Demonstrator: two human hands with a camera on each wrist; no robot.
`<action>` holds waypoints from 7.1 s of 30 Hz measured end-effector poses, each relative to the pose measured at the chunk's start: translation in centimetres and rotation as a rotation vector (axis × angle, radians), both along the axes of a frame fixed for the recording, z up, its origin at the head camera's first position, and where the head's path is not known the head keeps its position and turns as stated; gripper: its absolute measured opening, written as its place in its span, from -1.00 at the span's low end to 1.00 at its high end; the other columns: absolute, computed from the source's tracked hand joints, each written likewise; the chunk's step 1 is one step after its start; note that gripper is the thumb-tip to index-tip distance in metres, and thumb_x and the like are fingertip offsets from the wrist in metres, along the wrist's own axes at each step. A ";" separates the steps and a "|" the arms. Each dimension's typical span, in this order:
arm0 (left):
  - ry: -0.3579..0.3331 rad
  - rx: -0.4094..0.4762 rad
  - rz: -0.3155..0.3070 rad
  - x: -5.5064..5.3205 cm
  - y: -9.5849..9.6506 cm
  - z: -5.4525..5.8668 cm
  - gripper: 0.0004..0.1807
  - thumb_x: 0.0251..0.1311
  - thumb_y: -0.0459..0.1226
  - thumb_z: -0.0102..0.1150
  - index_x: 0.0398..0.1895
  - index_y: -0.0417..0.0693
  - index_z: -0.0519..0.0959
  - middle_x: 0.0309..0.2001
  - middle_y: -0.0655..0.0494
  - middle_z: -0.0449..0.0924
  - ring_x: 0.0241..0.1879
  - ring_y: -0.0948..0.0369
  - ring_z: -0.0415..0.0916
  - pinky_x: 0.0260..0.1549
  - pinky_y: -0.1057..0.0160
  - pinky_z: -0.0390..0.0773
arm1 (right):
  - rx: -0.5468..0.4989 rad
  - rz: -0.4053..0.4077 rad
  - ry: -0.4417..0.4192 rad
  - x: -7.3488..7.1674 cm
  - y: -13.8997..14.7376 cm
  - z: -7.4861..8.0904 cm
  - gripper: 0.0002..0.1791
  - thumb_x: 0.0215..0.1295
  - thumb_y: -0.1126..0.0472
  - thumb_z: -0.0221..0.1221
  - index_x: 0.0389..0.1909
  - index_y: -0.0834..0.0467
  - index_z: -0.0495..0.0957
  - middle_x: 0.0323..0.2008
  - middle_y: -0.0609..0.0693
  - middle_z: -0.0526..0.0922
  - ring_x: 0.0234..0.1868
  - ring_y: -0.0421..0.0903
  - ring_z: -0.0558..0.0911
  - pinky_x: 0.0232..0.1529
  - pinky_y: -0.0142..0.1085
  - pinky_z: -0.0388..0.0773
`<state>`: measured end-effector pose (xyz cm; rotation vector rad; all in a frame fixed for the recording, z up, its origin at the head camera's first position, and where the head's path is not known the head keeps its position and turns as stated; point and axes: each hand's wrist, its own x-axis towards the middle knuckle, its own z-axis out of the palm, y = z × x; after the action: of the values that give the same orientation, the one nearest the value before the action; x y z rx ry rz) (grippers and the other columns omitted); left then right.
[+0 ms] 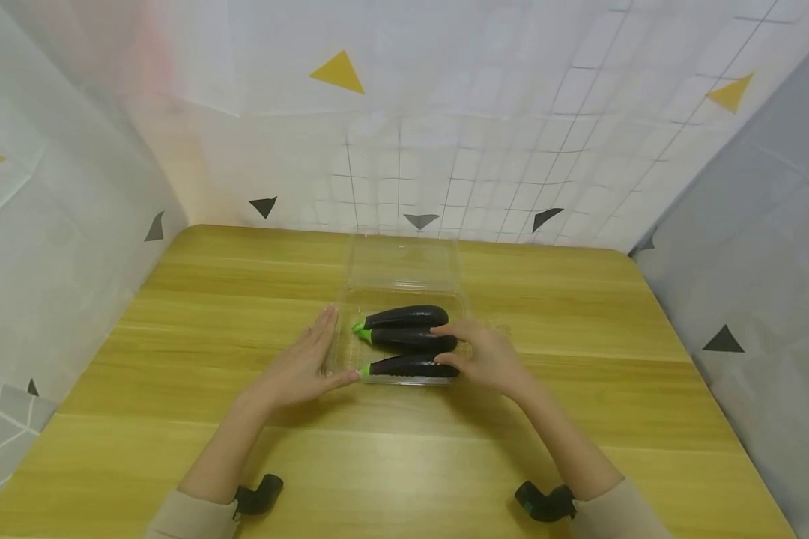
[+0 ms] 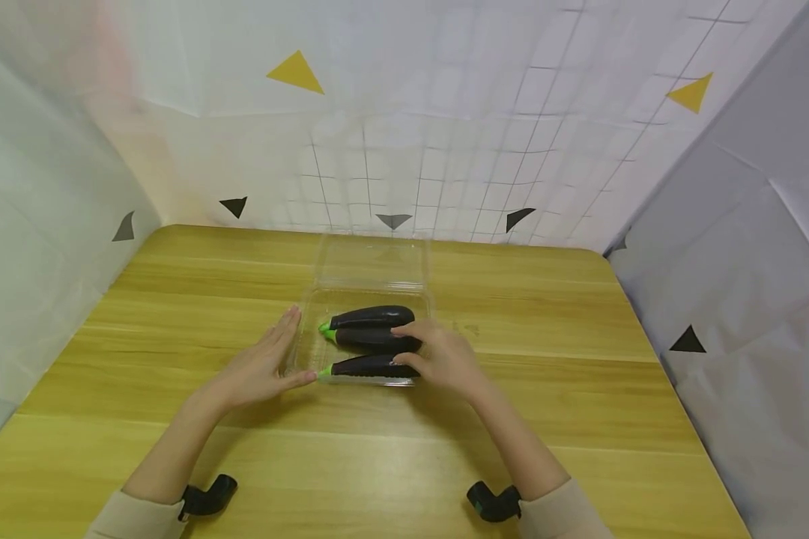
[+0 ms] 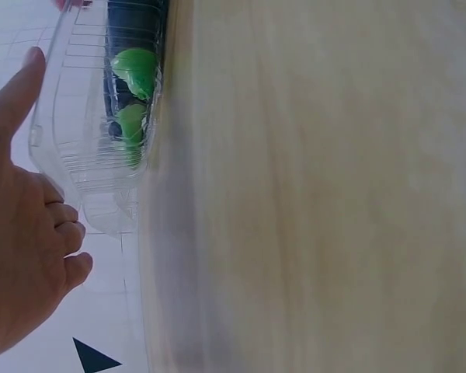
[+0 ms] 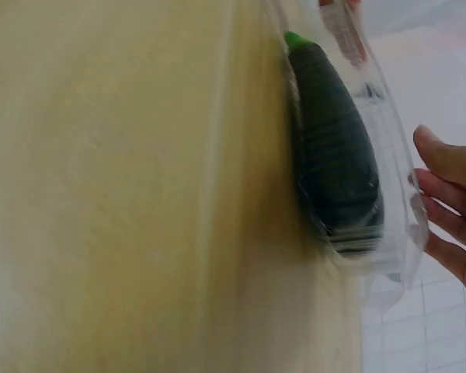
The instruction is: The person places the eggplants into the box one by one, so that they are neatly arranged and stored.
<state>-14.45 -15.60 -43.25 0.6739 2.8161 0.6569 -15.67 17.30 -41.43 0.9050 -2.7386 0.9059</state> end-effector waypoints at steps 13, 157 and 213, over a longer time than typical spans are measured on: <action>-0.012 0.005 0.005 0.1 0.0 0.1 0.23 0.10 0.45 -0.10 0.52 -0.12 -0.39 0.53 0.00 -0.48 0.49 0.12 -0.44 0.41 0.01 -0.13 | -0.330 -0.006 0.010 -2.1 1.9 1.0 -0.56 -0.05 0.32 0.47 -0.07 0.16 0.66 -0.16 0.00 0.72 -0.14 0.02 0.67 -0.15 -0.15 0.65; -0.115 0.781 0.427 -12.1 2.7 -0.5 -0.73 0.21 -0.44 0.23 -0.11 -0.28 0.37 -0.14 -0.16 0.56 -0.10 -0.01 0.51 -0.25 0.29 0.55 | -0.232 -0.341 -0.168 -9.7 3.7 -2.2 -0.35 0.05 0.04 0.43 0.15 0.19 0.50 -0.08 0.09 0.65 0.01 0.06 0.58 -0.02 -0.07 0.59; 0.350 0.719 0.369 -11.2 2.3 3.0 -0.82 0.10 -0.53 0.29 -0.30 -0.27 0.48 -0.34 -0.10 0.56 -0.26 0.02 0.50 -0.11 0.10 0.55 | -0.270 -0.403 0.067 -9.4 2.5 -0.8 -0.70 0.04 0.28 0.43 -0.31 0.24 0.50 -0.31 0.12 0.65 -0.17 0.08 0.63 -0.14 -0.07 0.64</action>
<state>-25.61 -13.26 -40.27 0.3740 3.0141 1.8287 -25.03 19.78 -42.25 0.3148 -2.5195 1.0954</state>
